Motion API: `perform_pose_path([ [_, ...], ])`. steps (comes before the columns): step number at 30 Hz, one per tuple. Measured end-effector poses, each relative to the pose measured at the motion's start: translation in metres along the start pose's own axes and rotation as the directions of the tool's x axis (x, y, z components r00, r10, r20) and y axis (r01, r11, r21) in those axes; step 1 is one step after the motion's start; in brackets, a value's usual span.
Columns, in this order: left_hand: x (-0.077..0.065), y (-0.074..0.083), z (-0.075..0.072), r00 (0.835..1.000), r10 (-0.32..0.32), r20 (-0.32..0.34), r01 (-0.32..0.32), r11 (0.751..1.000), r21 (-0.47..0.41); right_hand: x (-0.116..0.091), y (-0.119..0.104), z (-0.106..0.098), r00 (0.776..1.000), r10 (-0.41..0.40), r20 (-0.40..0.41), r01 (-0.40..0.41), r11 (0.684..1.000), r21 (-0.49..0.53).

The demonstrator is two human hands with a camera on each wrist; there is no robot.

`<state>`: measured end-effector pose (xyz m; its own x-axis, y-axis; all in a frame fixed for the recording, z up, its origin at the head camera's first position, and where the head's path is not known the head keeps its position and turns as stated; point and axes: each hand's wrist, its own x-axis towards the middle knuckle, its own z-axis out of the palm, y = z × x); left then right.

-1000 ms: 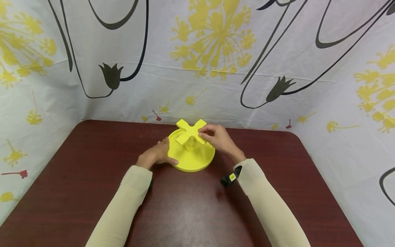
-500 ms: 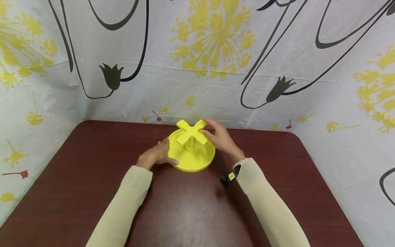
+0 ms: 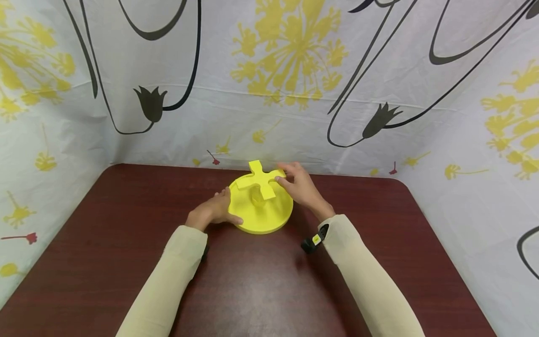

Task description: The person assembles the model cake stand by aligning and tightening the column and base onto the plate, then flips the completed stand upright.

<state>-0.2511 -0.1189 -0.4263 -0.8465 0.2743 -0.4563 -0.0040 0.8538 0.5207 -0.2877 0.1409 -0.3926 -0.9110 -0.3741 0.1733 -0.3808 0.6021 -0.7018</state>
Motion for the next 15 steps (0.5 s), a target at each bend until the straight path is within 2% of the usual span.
perform_pose_path([
  [7,0.0005,0.0001,-0.0007,1.0,0.003,0.0,-0.003,1.0,0.0,0.0002,0.0007,-0.0006,1.0,0.017,0.006,-0.017,0.999,-0.031],
  [15,0.001,0.001,0.0002,1.0,-0.005,0.002,0.005,1.0,0.006,0.0,0.0006,0.0013,0.999,-0.001,0.038,0.003,0.998,-0.055],
])
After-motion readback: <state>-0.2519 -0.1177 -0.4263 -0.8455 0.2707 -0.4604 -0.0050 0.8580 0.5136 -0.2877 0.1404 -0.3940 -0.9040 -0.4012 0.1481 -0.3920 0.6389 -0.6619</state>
